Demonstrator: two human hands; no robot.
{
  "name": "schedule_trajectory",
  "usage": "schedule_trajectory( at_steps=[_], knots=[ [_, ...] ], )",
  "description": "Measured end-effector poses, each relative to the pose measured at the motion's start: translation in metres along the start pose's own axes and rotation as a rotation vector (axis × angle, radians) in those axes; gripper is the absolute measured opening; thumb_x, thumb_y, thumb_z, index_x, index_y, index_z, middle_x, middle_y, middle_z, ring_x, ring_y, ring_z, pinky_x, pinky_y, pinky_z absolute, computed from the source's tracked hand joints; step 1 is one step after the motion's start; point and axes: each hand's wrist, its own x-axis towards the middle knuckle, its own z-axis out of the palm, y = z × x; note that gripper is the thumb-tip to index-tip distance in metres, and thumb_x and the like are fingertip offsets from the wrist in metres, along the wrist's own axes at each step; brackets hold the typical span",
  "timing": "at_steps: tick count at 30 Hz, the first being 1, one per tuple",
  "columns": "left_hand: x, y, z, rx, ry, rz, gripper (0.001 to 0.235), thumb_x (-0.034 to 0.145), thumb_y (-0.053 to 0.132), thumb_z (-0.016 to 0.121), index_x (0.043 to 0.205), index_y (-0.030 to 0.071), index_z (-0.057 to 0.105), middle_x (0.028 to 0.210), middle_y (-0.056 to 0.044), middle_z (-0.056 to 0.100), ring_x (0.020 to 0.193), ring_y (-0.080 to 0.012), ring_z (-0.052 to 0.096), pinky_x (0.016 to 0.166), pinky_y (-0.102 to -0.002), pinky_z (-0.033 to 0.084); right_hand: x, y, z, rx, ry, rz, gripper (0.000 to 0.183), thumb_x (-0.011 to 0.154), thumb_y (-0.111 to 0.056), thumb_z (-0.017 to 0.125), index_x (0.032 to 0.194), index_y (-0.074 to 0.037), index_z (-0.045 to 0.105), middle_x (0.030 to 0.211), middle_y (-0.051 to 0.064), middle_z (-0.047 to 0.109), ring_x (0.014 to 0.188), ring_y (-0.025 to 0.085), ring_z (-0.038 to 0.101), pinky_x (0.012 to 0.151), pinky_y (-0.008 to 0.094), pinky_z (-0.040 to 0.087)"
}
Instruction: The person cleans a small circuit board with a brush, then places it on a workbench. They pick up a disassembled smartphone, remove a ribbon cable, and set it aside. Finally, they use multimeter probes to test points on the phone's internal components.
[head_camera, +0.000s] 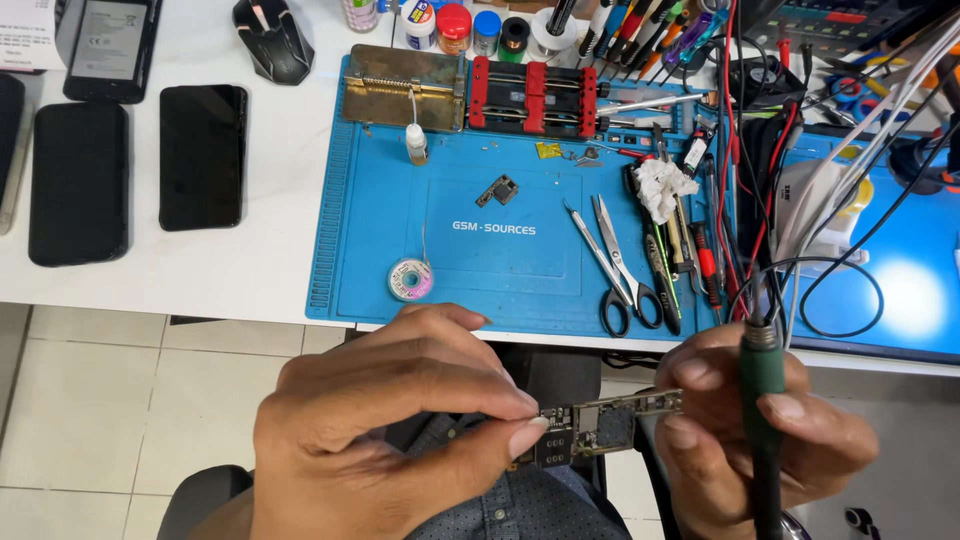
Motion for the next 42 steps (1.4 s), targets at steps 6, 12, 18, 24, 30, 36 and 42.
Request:
schedule_trajectory(
  at_steps=[6,12,18,24,30,36,42],
  knots=[
    [0.002,0.001,0.007,0.028,-0.012,0.085,0.019,0.081,0.002,0.093,0.092,0.007,0.079,0.078,-0.005,0.077,0.071,-0.0172,0.073,0.087,-0.038,0.067,0.001,0.003,-0.004,-0.041,0.027,-0.061,0.047,0.098,-0.008,0.065,0.137,-0.023,0.043,0.097,0.020,0.061,0.081,0.028,0.064,0.071,0.032,0.057],
    [0.002,0.004,0.007,0.063,-0.028,0.078,0.018,0.082,0.004,0.093,0.092,0.010,0.079,0.081,-0.002,0.079,0.073,-0.0150,0.074,0.093,-0.040,0.067,0.002,-0.004,-0.005,-0.049,-0.003,0.012,0.048,0.100,-0.009,0.066,0.136,-0.025,0.040,0.101,0.023,0.053,0.089,0.026,0.059,0.071,0.033,0.053],
    [0.001,0.003,0.005,0.058,-0.053,0.071,0.020,0.084,0.007,0.094,0.096,0.012,0.079,0.084,-0.004,0.080,0.077,-0.0153,0.078,0.097,-0.040,0.068,0.002,-0.006,-0.004,-0.033,-0.012,0.030,0.050,0.101,-0.004,0.064,0.139,-0.026,0.041,0.103,0.023,0.054,0.089,0.023,0.060,0.070,0.029,0.054],
    [0.001,-0.002,0.007,0.018,-0.043,0.067,0.020,0.081,0.003,0.093,0.092,0.009,0.078,0.079,-0.004,0.077,0.072,-0.0157,0.075,0.094,-0.039,0.067,0.004,-0.007,0.002,-0.008,0.027,0.027,0.045,0.101,-0.009,0.064,0.136,-0.025,0.042,0.098,0.021,0.054,0.082,0.021,0.057,0.064,0.028,0.052],
    [0.004,-0.006,0.005,-0.006,-0.085,0.034,0.014,0.084,0.005,0.090,0.090,0.009,0.078,0.083,-0.003,0.081,0.074,-0.0148,0.076,0.102,-0.040,0.066,0.002,-0.006,0.002,0.004,0.054,0.037,0.043,0.100,-0.014,0.066,0.134,-0.026,0.042,0.095,0.016,0.051,0.083,0.020,0.059,0.066,0.028,0.055],
    [-0.002,-0.014,0.004,-0.094,-0.097,-0.064,0.020,0.085,0.009,0.090,0.101,0.008,0.079,0.094,-0.006,0.084,0.084,-0.0187,0.077,0.104,-0.041,0.069,0.006,-0.007,-0.002,-0.050,-0.014,-0.013,0.047,0.101,-0.010,0.068,0.138,-0.025,0.043,0.101,0.016,0.061,0.084,0.022,0.063,0.070,0.030,0.059],
    [-0.006,-0.017,0.006,0.013,-0.101,-0.044,0.033,0.074,0.015,0.098,0.100,0.010,0.079,0.093,-0.002,0.085,0.080,-0.0140,0.080,0.104,-0.036,0.072,0.002,-0.001,-0.002,-0.006,0.018,-0.021,0.048,0.099,-0.007,0.069,0.136,-0.024,0.044,0.099,0.017,0.058,0.084,0.023,0.066,0.068,0.029,0.059]
  ],
)
